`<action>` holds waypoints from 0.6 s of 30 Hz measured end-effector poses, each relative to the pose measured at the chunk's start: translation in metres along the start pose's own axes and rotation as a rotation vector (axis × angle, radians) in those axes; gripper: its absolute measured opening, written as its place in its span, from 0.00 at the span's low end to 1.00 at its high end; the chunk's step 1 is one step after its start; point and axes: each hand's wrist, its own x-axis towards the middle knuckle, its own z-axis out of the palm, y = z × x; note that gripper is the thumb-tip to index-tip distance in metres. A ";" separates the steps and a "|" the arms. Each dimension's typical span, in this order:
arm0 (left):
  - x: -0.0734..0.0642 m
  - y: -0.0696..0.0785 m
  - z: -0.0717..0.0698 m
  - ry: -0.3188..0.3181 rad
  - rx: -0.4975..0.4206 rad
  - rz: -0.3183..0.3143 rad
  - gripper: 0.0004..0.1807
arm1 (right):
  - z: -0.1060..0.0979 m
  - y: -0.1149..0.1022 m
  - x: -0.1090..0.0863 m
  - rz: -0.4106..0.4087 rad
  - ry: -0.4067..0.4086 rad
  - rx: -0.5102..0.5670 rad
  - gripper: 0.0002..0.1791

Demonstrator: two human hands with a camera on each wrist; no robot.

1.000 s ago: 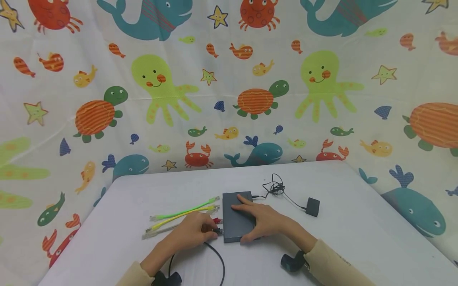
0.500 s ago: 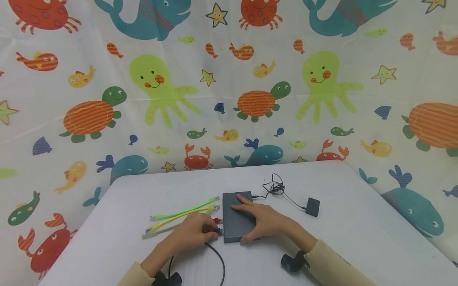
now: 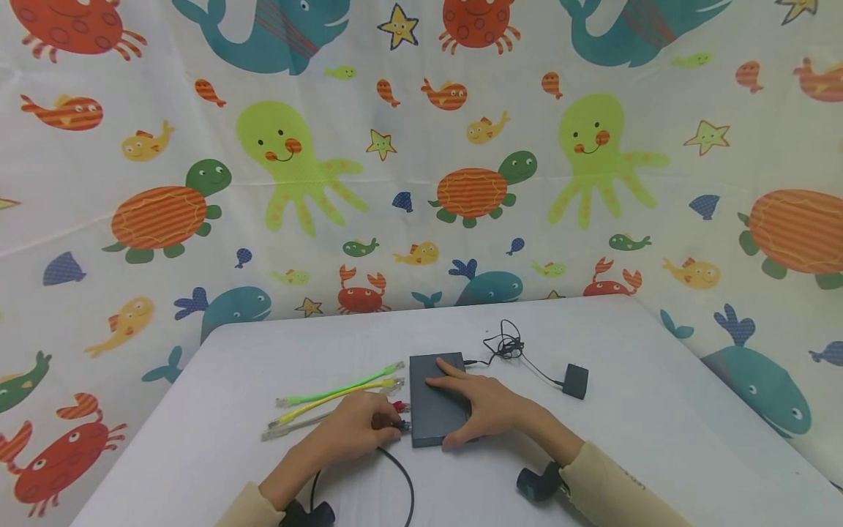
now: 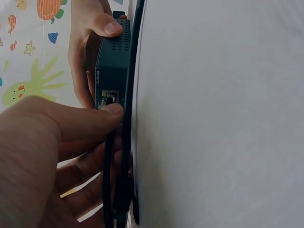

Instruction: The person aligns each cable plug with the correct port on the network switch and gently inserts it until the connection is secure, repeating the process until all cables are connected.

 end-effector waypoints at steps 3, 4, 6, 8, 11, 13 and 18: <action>-0.002 0.003 0.001 0.005 0.037 -0.004 0.08 | 0.001 -0.001 -0.003 0.001 0.002 0.003 0.53; -0.003 0.004 0.002 0.008 0.052 -0.004 0.09 | 0.001 -0.002 -0.004 0.001 0.003 0.004 0.53; -0.004 0.005 0.003 0.016 0.080 -0.006 0.09 | 0.002 -0.003 -0.006 -0.002 0.002 0.006 0.53; -0.006 0.006 0.004 0.020 0.094 -0.010 0.09 | 0.003 -0.004 -0.007 -0.006 0.003 0.006 0.53; -0.010 0.008 0.005 0.020 0.094 -0.017 0.09 | 0.005 -0.005 -0.009 -0.013 0.005 0.003 0.54; -0.013 0.009 0.005 0.019 0.093 -0.021 0.09 | 0.006 -0.005 -0.010 -0.018 0.009 0.002 0.54; -0.018 0.012 0.007 0.019 0.074 -0.008 0.09 | 0.008 -0.006 -0.014 -0.030 0.013 -0.002 0.54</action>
